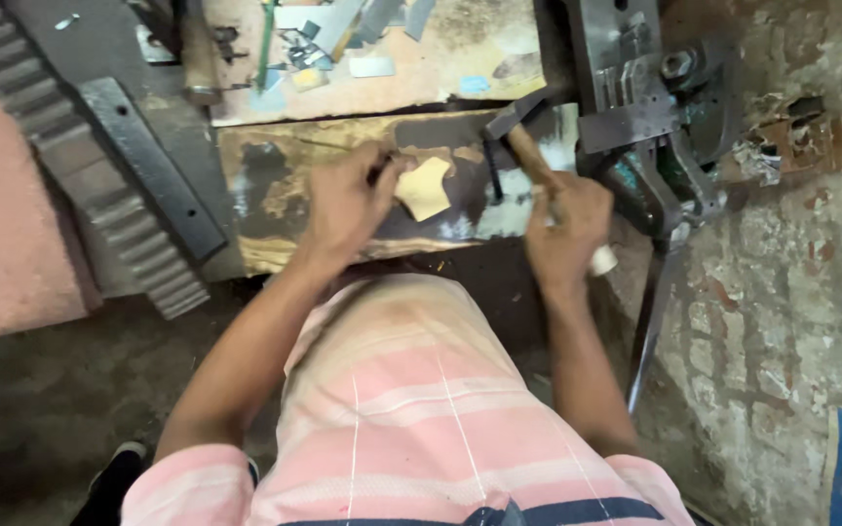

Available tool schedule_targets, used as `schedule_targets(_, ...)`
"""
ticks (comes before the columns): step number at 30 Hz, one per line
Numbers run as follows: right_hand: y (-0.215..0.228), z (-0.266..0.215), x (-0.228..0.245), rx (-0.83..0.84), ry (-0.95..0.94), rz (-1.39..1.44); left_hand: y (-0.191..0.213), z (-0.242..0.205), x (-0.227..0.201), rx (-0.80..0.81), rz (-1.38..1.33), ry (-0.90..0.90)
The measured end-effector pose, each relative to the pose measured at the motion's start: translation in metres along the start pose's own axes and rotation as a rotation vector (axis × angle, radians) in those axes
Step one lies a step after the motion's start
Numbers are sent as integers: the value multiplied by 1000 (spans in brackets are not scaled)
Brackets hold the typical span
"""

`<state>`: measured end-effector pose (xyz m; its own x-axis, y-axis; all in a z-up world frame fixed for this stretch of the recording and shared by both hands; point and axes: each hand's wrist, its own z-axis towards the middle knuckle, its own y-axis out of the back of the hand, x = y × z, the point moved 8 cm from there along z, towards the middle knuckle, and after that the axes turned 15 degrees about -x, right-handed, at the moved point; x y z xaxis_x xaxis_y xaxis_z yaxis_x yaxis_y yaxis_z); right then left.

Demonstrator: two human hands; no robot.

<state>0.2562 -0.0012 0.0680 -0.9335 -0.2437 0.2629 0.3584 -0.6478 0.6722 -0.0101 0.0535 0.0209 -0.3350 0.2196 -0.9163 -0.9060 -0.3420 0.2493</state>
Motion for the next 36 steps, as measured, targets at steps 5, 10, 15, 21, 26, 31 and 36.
schedule_targets(5, -38, 3, 37, 300, -96, 349, -40, 22, 8, 145, 306, 1)
schedule_targets(10, -79, -3, 42, 497, -149, 241, -26, 4, -2, 323, 501, -72)
schedule_targets(15, -99, 8, 43, 517, -119, 251, -45, 5, -18, 384, 416, -421)
schedule_targets(21, -104, -2, 39, 448, -49, 376, -57, -1, 21, 552, 307, -180)
schedule_targets(26, -115, 2, 34, 548, -142, 394, -54, 12, 10, 501, 290, -170)
schedule_targets(31, -112, 5, 43, 524, -67, 382, -56, 11, 15, 512, 309, -164)
schedule_targets(36, -121, 7, 40, 680, -181, 309, -57, 13, 19, 525, 316, -136)
